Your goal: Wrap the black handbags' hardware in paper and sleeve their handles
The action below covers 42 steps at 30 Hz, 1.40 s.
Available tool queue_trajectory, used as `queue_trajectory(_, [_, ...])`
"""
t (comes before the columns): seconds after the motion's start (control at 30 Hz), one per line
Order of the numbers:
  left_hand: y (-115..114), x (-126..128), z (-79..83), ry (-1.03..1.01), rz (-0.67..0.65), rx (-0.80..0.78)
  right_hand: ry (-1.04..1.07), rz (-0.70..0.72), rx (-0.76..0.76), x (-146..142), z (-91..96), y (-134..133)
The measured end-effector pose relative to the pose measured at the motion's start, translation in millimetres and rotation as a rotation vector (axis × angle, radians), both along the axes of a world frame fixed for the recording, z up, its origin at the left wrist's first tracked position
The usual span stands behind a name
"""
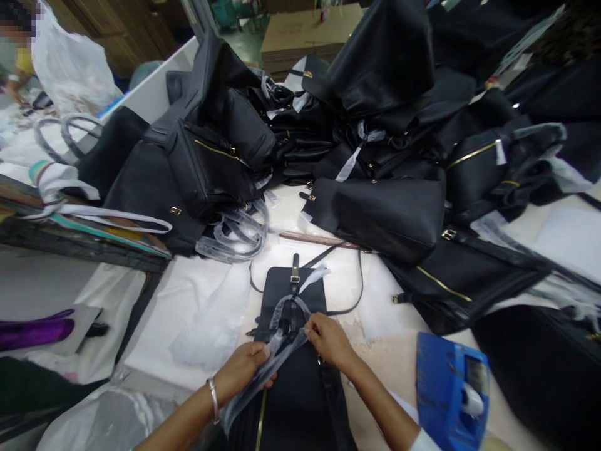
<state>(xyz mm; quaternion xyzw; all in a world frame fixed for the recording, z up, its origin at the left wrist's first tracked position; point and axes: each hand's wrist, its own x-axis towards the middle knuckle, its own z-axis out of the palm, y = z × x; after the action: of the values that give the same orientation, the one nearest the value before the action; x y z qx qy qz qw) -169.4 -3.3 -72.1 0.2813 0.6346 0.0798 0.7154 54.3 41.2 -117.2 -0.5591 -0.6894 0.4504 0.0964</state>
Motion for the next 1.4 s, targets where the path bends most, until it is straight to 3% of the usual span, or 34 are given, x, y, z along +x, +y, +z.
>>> queue_trajectory(0.37, [4, -9, -3.7, 0.08, 0.017, 0.096, -0.284, 0.183, 0.086, -11, -2.4, 16])
queue_trajectory(0.6, [2, -10, -9.3, 0.047, 0.04, 0.082, -0.334, 0.375, 0.189, -34, 3.1, 23])
queue_trajectory(0.77, [3, -9, -9.4, 0.021, 0.071, 0.054, -0.348, 0.427, 0.25, -38, 3.1, 27])
queue_trajectory(0.97, [4, -7, -10.3, 0.006, 0.064, 0.063, -0.356, 0.341, 0.306, -27, 17.8, 23])
queue_trajectory(1.1, [3, -4, -10.7, 0.004, 0.046, 0.1, -0.014, 0.101, 0.273, -32, 33.5, 6])
queue_trajectory(1.2, [3, -1, -7.3, 0.041, 0.029, 0.148, 0.126, 0.05, 0.229, -43, 39.2, -6])
queue_trajectory(1.3, [1, 2, -1.2, 0.192, -0.051, 0.332, 0.065, 0.001, 0.2, -50, 40.2, -13])
queue_trajectory(1.4, [-7, 4, 1.8, 0.459, -0.26, 0.56, 0.061, -0.027, 0.189, -50, 39.2, -17])
